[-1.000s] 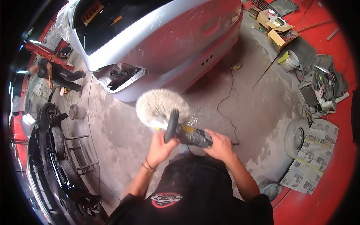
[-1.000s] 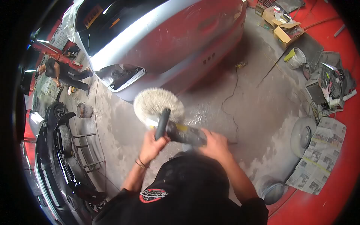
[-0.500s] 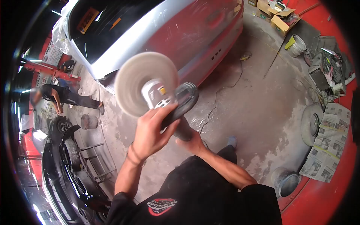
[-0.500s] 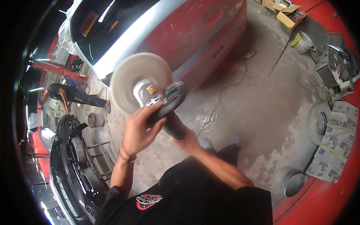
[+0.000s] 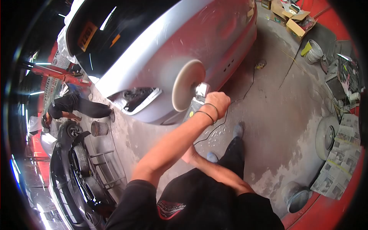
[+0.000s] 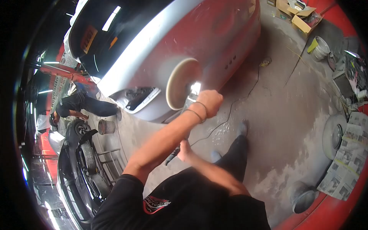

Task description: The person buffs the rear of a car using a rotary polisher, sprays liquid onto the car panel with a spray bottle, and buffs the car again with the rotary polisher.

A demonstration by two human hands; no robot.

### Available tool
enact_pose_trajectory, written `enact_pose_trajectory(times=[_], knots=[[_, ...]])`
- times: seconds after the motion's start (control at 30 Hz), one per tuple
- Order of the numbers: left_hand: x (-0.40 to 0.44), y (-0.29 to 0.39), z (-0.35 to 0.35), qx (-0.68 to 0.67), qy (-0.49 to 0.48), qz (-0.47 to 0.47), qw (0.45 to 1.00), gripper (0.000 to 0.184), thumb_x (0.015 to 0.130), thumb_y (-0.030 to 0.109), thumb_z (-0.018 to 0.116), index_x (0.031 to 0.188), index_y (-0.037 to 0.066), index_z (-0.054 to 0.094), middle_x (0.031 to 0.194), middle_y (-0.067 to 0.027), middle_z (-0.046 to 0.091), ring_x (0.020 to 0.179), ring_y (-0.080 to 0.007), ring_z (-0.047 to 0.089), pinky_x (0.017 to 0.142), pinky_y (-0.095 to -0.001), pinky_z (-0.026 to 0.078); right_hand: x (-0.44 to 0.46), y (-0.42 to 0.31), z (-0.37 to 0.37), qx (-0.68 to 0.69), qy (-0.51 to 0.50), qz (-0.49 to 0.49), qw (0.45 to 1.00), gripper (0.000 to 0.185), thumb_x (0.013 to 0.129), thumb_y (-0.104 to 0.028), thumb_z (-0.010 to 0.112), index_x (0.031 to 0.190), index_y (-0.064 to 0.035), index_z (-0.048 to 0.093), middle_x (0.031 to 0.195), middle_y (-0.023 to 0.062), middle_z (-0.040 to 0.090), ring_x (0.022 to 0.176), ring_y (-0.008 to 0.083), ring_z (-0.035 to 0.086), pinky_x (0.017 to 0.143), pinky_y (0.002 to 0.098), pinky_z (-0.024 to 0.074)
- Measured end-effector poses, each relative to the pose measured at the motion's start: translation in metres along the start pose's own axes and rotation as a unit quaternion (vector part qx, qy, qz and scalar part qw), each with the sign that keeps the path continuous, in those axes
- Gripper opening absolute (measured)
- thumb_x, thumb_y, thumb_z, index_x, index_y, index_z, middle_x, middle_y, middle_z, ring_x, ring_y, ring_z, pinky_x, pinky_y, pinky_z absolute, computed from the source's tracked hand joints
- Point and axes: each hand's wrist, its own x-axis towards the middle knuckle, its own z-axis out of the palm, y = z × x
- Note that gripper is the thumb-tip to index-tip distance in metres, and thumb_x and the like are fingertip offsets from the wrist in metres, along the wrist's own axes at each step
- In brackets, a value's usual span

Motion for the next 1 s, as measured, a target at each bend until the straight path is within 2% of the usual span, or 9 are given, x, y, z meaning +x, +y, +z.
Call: enact_pose_trajectory(times=[0.03, 0.1, 0.3, 0.37, 0.43, 0.53, 0.67, 0.87, 1.0], knots=[[0.019, 0.004, -0.003, 0.005, -0.004, 0.002, 1.000, 0.013, 0.085, 0.008, 0.078, 0.095, 0.008, 0.086, 0.098, -0.0187, 0.083, 0.097, -0.0382, 0.082, 0.083, -0.0473, 0.066, 0.006, -0.008, 0.002, -0.003, -0.005, 0.008, 1.000, 0.063, 0.111, -0.063, 0.059, 0.148, -0.0114, 0.060, 0.153, 0.0074, 0.065, 0.139, 0.0238, 0.061, 0.117, 0.0443, 0.0490], [0.046, 0.010, -0.011, 0.014, -0.025, 0.014, 0.999, 0.013, 0.084, 0.006, 0.077, 0.093, 0.009, 0.087, 0.097, -0.0179, 0.083, 0.099, -0.0368, 0.083, 0.084, -0.0467, 0.066, 0.016, -0.030, 0.008, -0.031, -0.011, -0.043, 0.999, 0.066, 0.110, -0.065, 0.060, 0.149, -0.0115, 0.059, 0.153, 0.0071, 0.065, 0.140, 0.0235, 0.060, 0.119, 0.0442, 0.0479], [0.087, -0.025, -0.070, -0.124, -0.005, 0.085, 0.989, 0.036, 0.091, 0.038, 0.078, 0.106, 0.006, 0.085, 0.089, -0.0227, 0.079, 0.093, -0.0435, 0.079, 0.088, -0.0534, 0.064, 0.033, -0.126, 0.009, -0.154, 0.042, -0.083, 0.984, 0.055, 0.109, -0.046, 0.067, 0.151, -0.0113, 0.058, 0.152, 0.0054, 0.064, 0.142, 0.0234, 0.059, 0.120, 0.0469, 0.0482], [0.072, -0.032, -0.086, -0.175, 0.034, 0.094, 0.979, 0.039, 0.092, 0.040, 0.078, 0.112, 0.007, 0.085, 0.090, -0.0214, 0.079, 0.091, -0.0433, 0.078, 0.089, -0.0531, 0.063, 0.021, -0.149, 0.042, -0.156, 0.065, -0.104, 0.980, 0.020, 0.102, -0.016, 0.071, 0.118, -0.0048, 0.063, 0.094, 0.0064, 0.066, 0.079, 0.0190, 0.067, 0.076, 0.0379, 0.0578], [0.055, -0.047, -0.077, -0.204, 0.100, 0.116, 0.967, 0.041, 0.093, 0.042, 0.078, 0.115, 0.008, 0.084, 0.094, -0.0182, 0.080, 0.089, -0.0402, 0.078, 0.086, -0.0486, 0.063, 0.024, -0.152, 0.037, -0.184, 0.043, -0.106, 0.976, 0.017, 0.099, -0.008, 0.071, 0.112, -0.0037, 0.061, 0.087, 0.0070, 0.064, 0.073, 0.0183, 0.066, 0.075, 0.0376, 0.0580], [0.015, -0.058, -0.055, -0.260, 0.229, 0.148, 0.926, 0.032, 0.093, 0.034, 0.079, 0.110, 0.007, 0.083, 0.094, -0.0145, 0.080, 0.084, -0.0366, 0.077, 0.079, -0.0445, 0.062, 0.022, -0.135, 0.031, -0.246, 0.037, -0.102, 0.963, 0.020, 0.096, -0.006, 0.075, 0.111, -0.0048, 0.062, 0.089, 0.0056, 0.066, 0.077, 0.0178, 0.068, 0.075, 0.0374, 0.0579], [-0.041, -0.057, -0.008, -0.271, 0.309, 0.106, 0.905, 0.024, 0.092, 0.033, 0.082, 0.094, 0.009, 0.081, 0.078, -0.0096, 0.073, 0.073, -0.0331, 0.073, 0.068, -0.0453, 0.058, 0.006, -0.085, 0.015, -0.321, 0.030, -0.106, 0.941, 0.021, 0.094, -0.009, 0.078, 0.109, -0.0056, 0.063, 0.087, 0.0050, 0.067, 0.078, 0.0180, 0.069, 0.076, 0.0361, 0.0570], [-0.074, -0.049, 0.045, -0.265, 0.291, 0.048, 0.918, 0.019, 0.093, 0.029, 0.081, 0.091, 0.009, 0.082, 0.077, -0.0096, 0.074, 0.070, -0.0325, 0.074, 0.067, -0.0445, 0.059, -0.015, -0.030, -0.011, -0.248, 0.028, -0.026, 0.968, 0.023, 0.093, -0.013, 0.081, 0.108, -0.0059, 0.065, 0.085, 0.0072, 0.069, 0.077, 0.0196, 0.070, 0.075, 0.0341, 0.0557], [-0.046, -0.042, 0.049, -0.288, 0.277, 0.040, 0.916, 0.018, 0.095, 0.026, 0.079, 0.092, 0.009, 0.082, 0.079, -0.0111, 0.076, 0.070, -0.0338, 0.075, 0.066, -0.0441, 0.060, -0.019, -0.057, -0.022, -0.251, 0.051, -0.033, 0.966, 0.022, 0.094, -0.011, 0.080, 0.109, -0.0065, 0.064, 0.085, 0.0072, 0.068, 0.078, 0.0210, 0.070, 0.075, 0.0382, 0.0577]])
